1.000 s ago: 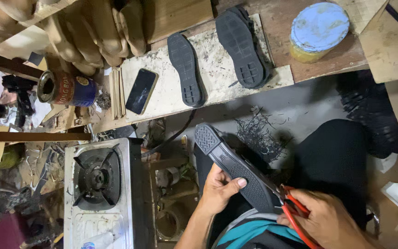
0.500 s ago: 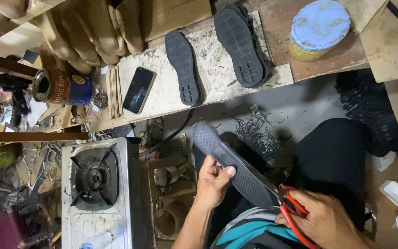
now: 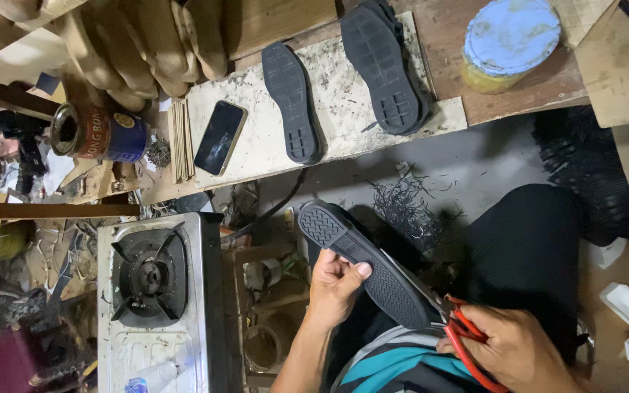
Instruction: The person sits on the workshop floor and trims excess rubber from the edges of shoe soles using red-handled shears. They rotate each sole to cut around its perimeter, letting rubber scraps fall onto the floor, and set finished soles on the workbench.
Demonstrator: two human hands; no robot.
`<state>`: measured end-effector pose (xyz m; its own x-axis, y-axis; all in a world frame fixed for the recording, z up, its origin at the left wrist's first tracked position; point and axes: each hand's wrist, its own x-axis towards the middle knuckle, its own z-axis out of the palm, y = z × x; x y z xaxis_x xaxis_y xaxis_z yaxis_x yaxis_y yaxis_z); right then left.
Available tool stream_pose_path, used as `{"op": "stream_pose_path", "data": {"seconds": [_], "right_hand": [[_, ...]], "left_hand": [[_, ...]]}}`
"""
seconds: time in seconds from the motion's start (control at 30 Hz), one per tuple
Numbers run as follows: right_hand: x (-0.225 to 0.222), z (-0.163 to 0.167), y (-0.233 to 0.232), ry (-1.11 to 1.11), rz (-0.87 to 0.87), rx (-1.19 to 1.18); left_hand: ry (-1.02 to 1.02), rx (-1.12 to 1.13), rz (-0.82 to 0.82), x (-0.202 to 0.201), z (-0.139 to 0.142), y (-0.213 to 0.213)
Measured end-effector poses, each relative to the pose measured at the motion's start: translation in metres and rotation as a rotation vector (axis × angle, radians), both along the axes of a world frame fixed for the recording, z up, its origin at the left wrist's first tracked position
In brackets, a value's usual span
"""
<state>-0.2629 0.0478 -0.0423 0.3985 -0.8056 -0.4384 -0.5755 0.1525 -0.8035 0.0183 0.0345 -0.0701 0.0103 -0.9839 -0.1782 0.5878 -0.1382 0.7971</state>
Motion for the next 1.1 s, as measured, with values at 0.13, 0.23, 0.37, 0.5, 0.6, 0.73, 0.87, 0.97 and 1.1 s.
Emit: {"op": "stream_pose_path", "data": {"seconds": [0.13,0.23,0.37,0.5,0.6,0.73,0.87,0.97,1.1], "right_hand": [[0.002,0.003,-0.002,0.107,0.006,0.084],[0.007,0.016,-0.006,0.112,-0.041,0.018],[0.012,0.023,-0.007,0.069,-0.036,0.039],[0.012,0.005,0.001,0.088,-0.018,0.078],[0.008,-0.012,0.010,-0.139,-0.104,0.053],[0.004,-0.014,0.009,-0.349,-0.082,0.127],[0.012,0.007,-0.003,0.069,-0.020,0.250],[0.018,0.017,-0.011,-0.012,-0.068,0.269],[0.020,0.006,-0.006,-0.024,-0.096,0.285]], "left_hand": [[0.031,-0.014,0.003,0.001,-0.001,0.000],[-0.014,0.006,-0.035,-0.002,-0.004,0.002],[0.034,0.005,-0.081,-0.013,-0.007,0.008],[0.064,0.047,-0.081,-0.015,-0.006,0.009],[0.133,0.072,-0.098,-0.016,0.000,0.008],[0.297,0.113,-0.107,-0.017,0.013,0.004],[0.344,0.120,-0.119,-0.018,0.016,0.001],[0.315,0.114,-0.213,-0.018,0.009,0.004],[0.216,0.121,-0.214,-0.023,-0.002,0.011]]}}
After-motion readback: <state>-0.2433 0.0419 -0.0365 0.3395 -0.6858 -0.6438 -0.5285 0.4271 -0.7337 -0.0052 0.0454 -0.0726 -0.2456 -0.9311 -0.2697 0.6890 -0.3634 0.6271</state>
